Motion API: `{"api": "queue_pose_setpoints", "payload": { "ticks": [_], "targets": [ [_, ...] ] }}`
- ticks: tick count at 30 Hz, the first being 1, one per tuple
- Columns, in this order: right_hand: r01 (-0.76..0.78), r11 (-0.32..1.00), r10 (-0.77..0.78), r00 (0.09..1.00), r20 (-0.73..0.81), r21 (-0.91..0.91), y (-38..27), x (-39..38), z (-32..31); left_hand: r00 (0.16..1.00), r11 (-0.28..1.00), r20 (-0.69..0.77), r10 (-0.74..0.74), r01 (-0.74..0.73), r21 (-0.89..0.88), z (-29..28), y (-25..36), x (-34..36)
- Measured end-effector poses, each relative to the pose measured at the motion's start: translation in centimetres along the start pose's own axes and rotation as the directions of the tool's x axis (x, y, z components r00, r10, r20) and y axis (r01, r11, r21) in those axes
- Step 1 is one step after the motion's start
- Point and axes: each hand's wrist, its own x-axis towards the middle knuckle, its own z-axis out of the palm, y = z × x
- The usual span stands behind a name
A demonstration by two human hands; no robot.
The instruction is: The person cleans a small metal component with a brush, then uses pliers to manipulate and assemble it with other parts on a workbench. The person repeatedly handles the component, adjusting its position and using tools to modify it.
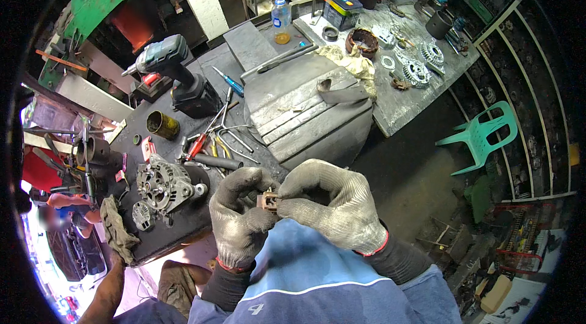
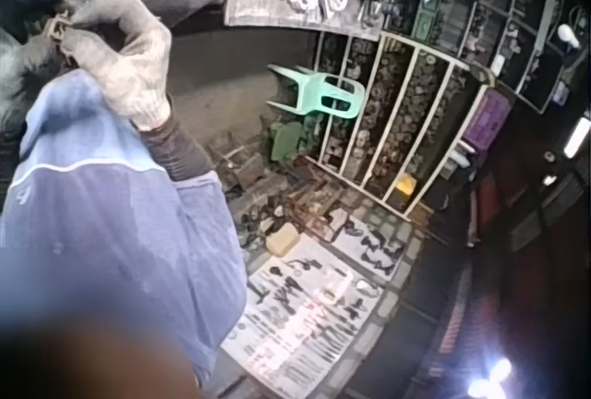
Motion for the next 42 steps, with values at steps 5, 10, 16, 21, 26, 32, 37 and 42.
{"api": "queue_pose_setpoints", "payload": {
  "ticks": [5, 10, 16, 21, 26, 32, 37, 42],
  "targets": [
    [0.351, 0.902, -0.36, 0.933, 0.011, -0.25, 1.8, 0.1, -0.3, 0.999, 0.999, -0.033, 0.036, -0.037, -0.023, 0.6, -0.8, -0.1],
    [0.443, 0.777, -0.484, 0.875, 0.028, -0.448, 2.1, 0.1, -0.2, 0.998, 0.998, -0.055, 0.027, -0.025, 0.053, 0.8, -1.0, -0.2],
    [0.427, 0.781, -0.462, 0.886, 0.037, -0.457, 1.5, 0.5, -0.6, 0.997, 0.968, 0.027, 0.077, -0.082, 0.237, 0.8, -1.1, 0.4],
    [0.373, 0.823, -0.375, 0.923, 0.083, -0.428, 0.6, 0.8, -1.3, 1.0, 0.981, 0.011, -0.015, 0.013, 0.192, 1.2, -0.8, 0.4],
    [0.292, 0.846, -0.289, 0.954, 0.076, -0.446, 0.2, 1.0, -1.8, 0.999, 0.978, 0.028, -0.036, 0.03, 0.205, 1.2, -0.7, 0.5],
    [0.377, 0.819, -0.376, 0.922, 0.091, -0.432, 0.6, 1.6, -1.7, 0.998, 0.989, -0.02, -0.052, 0.054, 0.136, 1.0, -1.2, 0.4],
    [0.396, 0.818, -0.383, 0.916, 0.119, -0.418, 0.5, 1.9, -1.9, 0.991, 0.991, -0.026, -0.132, 0.132, 0.031, 0.6, -1.4, 0.5],
    [0.438, 0.772, -0.4, 0.898, 0.184, -0.46, 0.2, 2.4, -2.5, 0.991, 0.991, -0.026, -0.128, 0.129, 0.042, 0.0, -1.7, 0.6]
  ]
}}
